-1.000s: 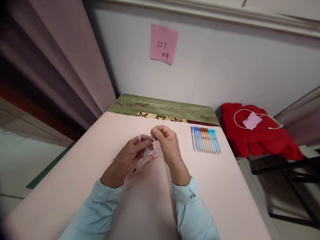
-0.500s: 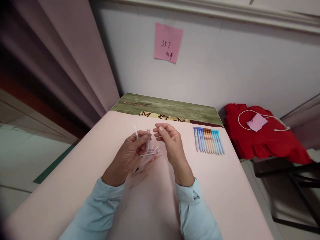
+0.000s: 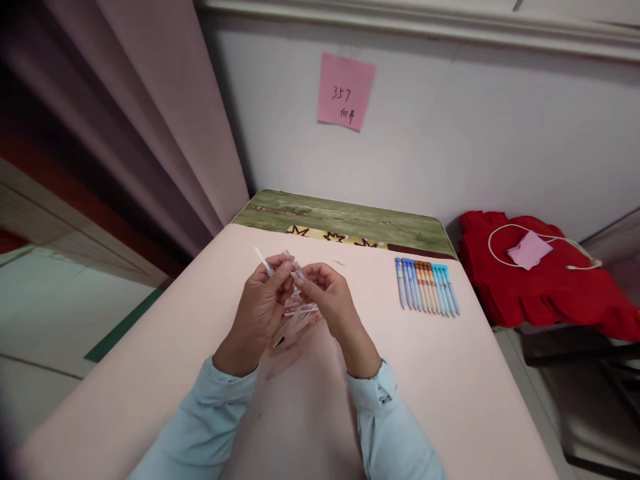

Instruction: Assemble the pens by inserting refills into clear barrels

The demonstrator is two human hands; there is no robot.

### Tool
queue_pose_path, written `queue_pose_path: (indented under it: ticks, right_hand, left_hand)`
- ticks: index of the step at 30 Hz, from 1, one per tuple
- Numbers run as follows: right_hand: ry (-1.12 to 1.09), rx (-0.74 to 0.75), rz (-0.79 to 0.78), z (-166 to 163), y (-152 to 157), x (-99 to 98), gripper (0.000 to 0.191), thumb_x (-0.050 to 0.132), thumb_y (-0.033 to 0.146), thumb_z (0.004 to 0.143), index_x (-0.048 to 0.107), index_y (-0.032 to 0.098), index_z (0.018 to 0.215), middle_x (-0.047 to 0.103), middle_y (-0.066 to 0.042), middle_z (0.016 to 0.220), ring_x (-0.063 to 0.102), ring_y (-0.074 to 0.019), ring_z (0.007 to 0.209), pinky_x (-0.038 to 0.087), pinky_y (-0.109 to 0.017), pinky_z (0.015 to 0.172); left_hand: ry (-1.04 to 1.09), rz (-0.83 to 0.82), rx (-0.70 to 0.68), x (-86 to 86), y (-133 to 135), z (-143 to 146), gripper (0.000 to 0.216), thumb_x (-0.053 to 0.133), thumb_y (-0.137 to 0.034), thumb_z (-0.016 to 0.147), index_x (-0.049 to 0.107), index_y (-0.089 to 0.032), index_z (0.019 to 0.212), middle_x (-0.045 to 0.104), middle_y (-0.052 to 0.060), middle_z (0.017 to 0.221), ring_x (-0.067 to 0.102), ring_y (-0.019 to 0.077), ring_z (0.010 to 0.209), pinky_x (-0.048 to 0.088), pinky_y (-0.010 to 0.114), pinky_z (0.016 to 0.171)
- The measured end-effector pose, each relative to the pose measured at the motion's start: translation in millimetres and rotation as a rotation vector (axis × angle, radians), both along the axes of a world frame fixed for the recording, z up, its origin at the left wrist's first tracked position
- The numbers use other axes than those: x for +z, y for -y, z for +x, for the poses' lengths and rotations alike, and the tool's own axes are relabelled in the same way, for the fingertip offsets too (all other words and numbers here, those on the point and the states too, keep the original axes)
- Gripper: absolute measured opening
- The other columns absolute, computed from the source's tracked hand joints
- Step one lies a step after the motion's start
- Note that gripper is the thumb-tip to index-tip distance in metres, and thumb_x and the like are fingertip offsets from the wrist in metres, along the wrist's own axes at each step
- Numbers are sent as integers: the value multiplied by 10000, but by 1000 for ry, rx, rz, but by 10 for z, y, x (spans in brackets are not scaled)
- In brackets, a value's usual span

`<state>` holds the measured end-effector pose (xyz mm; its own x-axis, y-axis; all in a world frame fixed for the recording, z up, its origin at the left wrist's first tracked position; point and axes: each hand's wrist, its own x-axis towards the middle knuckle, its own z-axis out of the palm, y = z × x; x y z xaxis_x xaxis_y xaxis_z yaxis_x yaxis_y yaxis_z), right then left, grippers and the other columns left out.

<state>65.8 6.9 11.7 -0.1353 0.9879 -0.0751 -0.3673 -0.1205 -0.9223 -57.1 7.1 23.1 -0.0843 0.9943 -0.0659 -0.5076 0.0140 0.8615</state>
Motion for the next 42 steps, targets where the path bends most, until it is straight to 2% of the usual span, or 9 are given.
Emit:
queue_pose_path:
  ticks: [4,10,13,18,22,24,29,36,42]
  right_hand:
    - [-246,-82,-135,-47,-15,-33,279,855,289,663,661,206,847,580,76,630,496,-54,521,436,-168,508]
    - [-516,-76,-191,-143,-20,-63,206,804,312,756,664,230,882,653,41,717,587,-84,608,521,-178,575]
    - [-521,-153,-249,-82,-57,-92,130,750,310,813,683,219,877,692,28,751,629,-85,634,533,-173,589]
    - [-465,-241,-261,159,-142,-151,95,738,274,816,687,209,861,733,11,793,667,-94,674,557,-179,618]
    - [-435,-238,-258,277,-175,-183,158,756,305,793,679,211,894,705,30,717,633,-88,599,540,-182,569]
    - [-421,-214,-271,297,-180,-185,191,752,313,790,683,199,926,688,32,696,607,-81,559,518,-178,535]
    - [-401,-196,-263,315,-185,-181,237,758,325,778,682,183,951,653,44,659,572,-66,533,486,-161,514]
    - [-335,-289,-227,309,-161,-134,253,783,329,742,718,173,929,652,38,685,559,-55,552,479,-154,522]
    - [-250,-253,-195,319,-131,-63,335,821,384,682,739,180,935,614,44,672,530,-53,545,447,-162,497]
  left_hand:
    - [-38,7,19,-11,3,9,268,792,-328,721,635,-177,877,496,-68,572,374,47,474,284,184,449]
    - [-83,-29,17,47,55,99,231,788,-304,719,649,-176,852,540,-55,598,413,52,483,319,192,469]
    - [-154,-56,-59,60,66,89,245,773,-354,739,651,-172,849,573,-40,633,425,52,481,334,197,473]
    - [-244,-73,-252,22,58,12,270,598,-436,869,636,-170,887,661,33,777,519,79,533,362,202,469]
    - [-271,-133,-467,31,90,35,242,643,-398,828,627,-162,877,651,33,716,509,81,481,315,197,412]
    - [-253,-158,-516,50,109,65,270,667,-420,805,621,-166,885,666,40,728,510,85,466,314,202,396]
    - [-248,-185,-530,77,119,100,261,685,-403,782,618,-167,873,670,33,707,474,68,424,270,192,367]
    - [-238,-190,-541,90,123,119,306,701,-429,768,612,-153,866,650,35,679,441,54,398,215,179,357]
    - [-247,-209,-551,98,119,103,270,691,-377,779,610,-139,879,657,33,687,399,31,391,189,158,370]
